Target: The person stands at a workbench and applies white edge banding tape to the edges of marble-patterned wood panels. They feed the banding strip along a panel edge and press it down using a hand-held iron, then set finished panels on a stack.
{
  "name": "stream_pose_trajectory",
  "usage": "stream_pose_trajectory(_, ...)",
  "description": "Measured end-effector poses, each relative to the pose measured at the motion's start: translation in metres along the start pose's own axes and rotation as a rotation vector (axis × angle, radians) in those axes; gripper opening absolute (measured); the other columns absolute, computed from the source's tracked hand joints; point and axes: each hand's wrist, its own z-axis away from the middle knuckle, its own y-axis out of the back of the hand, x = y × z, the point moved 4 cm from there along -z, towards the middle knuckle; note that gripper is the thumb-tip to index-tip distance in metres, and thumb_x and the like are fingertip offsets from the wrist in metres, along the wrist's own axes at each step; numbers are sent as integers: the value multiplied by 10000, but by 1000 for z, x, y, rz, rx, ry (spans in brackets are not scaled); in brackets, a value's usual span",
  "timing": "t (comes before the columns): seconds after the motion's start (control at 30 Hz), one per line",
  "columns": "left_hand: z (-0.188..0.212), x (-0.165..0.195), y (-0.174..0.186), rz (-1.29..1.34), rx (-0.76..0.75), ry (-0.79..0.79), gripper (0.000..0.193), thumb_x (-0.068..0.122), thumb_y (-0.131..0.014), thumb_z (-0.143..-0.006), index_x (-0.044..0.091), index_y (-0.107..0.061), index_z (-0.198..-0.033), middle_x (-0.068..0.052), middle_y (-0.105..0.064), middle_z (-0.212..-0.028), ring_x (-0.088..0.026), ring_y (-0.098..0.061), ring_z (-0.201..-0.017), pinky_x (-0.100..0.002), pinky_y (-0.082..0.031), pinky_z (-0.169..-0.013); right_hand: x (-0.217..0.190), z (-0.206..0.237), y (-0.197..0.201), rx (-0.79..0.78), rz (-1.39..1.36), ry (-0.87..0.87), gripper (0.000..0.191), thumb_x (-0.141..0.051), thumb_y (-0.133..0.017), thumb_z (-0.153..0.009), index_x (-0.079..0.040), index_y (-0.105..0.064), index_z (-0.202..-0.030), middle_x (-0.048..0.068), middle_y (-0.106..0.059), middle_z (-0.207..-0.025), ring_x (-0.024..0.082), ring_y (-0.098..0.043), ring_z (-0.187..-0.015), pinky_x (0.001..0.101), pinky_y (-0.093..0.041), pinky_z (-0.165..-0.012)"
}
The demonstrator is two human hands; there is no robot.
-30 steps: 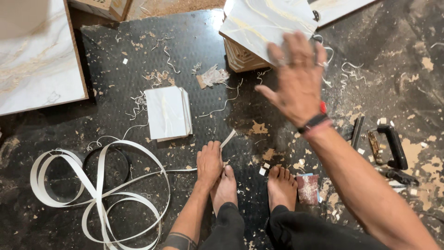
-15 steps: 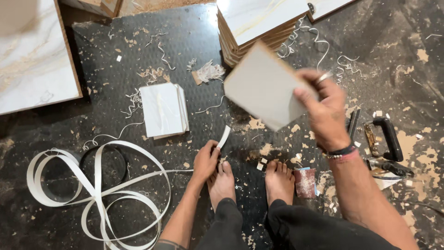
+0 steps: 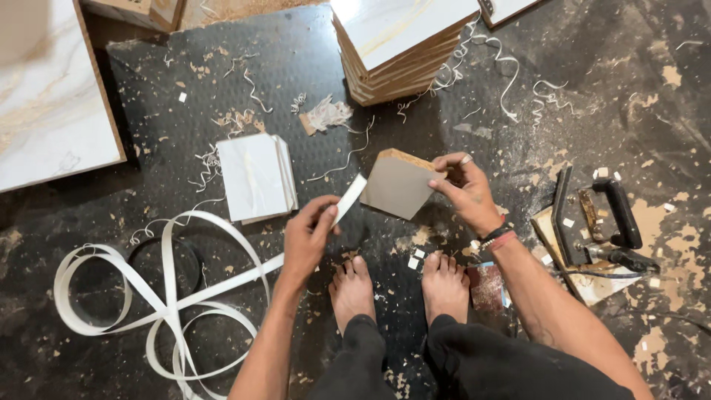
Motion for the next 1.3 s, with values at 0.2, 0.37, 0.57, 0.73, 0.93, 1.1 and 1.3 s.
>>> stream_pose_trajectory(0.2, 1, 44, 11, 210, -142, -224, 239, 141, -632, -1022, 99, -728, -1237, -8, -760, -993, -62, -665, -791, -263, -560, -687, -9, 15, -16, -63, -51, 63, 349, 33, -652, -959, -81, -526, -1264, 51, -670, -1196, 135, -654, -1135, 301, -553, -994)
stream_pose_trajectory(0.37, -13, 75, -25, -197, -155, -608, 248, 111, -696, -956, 154, -755, -1192, -18, -773, -1058, -167, -748, -877, -296, -586, -763, -26, 11, -17, -82, 78, 46, 432, 68, -668, -924, -61, -546, -1318, 86, -669, -1244, 164, -641, -1202, 321, -523, -1062)
stream_pose_trajectory(0.57, -17, 78, -54, -480, -24, -654, 216, 127, -721, -915, 159, -764, -1124, -51, -657, -904, -266, -689, -817, -379, -528, -689, -43, 14, -20, -93, 149, 42, 474, 27, -621, -941, -49, -556, -1405, 87, -700, -1243, 168, -668, -1188, 324, -535, -1062)
stream_pose_trajectory(0.73, -12, 80, -59, -582, 79, -730, 208, 144, -723, -930, 167, -743, -1136, -41, -650, -942, -244, -679, -850, -377, -539, -714, -70, 11, -30, -107, 479, 218, 390, -37, -756, -876, -16, -656, -1252, 107, -690, -1186, 192, -699, -1082, 321, -558, -953)
stream_pose_trajectory(0.93, -15, 80, -56, -560, 40, -798, 221, 213, -729, -956, 122, -715, -1156, -56, -673, -1017, -243, -683, -878, -371, -550, -745, -80, 8, -34, -72, 481, 206, 246, -45, -749, -922, -14, -695, -1160, 94, -695, -1143, 166, -705, -1024, 289, -585, -886)
stream_pose_trajectory(1.1, -14, 70, -38, -570, -22, -778, 314, 300, -739, -936, 106, -708, -1182, -63, -698, -1044, -235, -691, -873, -350, -556, -751, -68, 6, -28, -27, 485, 134, 216, -58, -748, -931, -13, -709, -1138, 81, -721, -1069, 146, -694, -951, 280, -563, -832)
stream_pose_trajectory(1.3, -5, 41, 11, -496, -63, -599, 446, 344, -765, -939, 125, -655, -1312, -94, -732, -1211, -275, -695, -1049, -390, -567, -840, -69, 6, -22, -21, 513, 225, 203, -32, -721, -973, -23, -710, -1176, 66, -733, -1098, 115, -690, -995, 278, -556, -867)
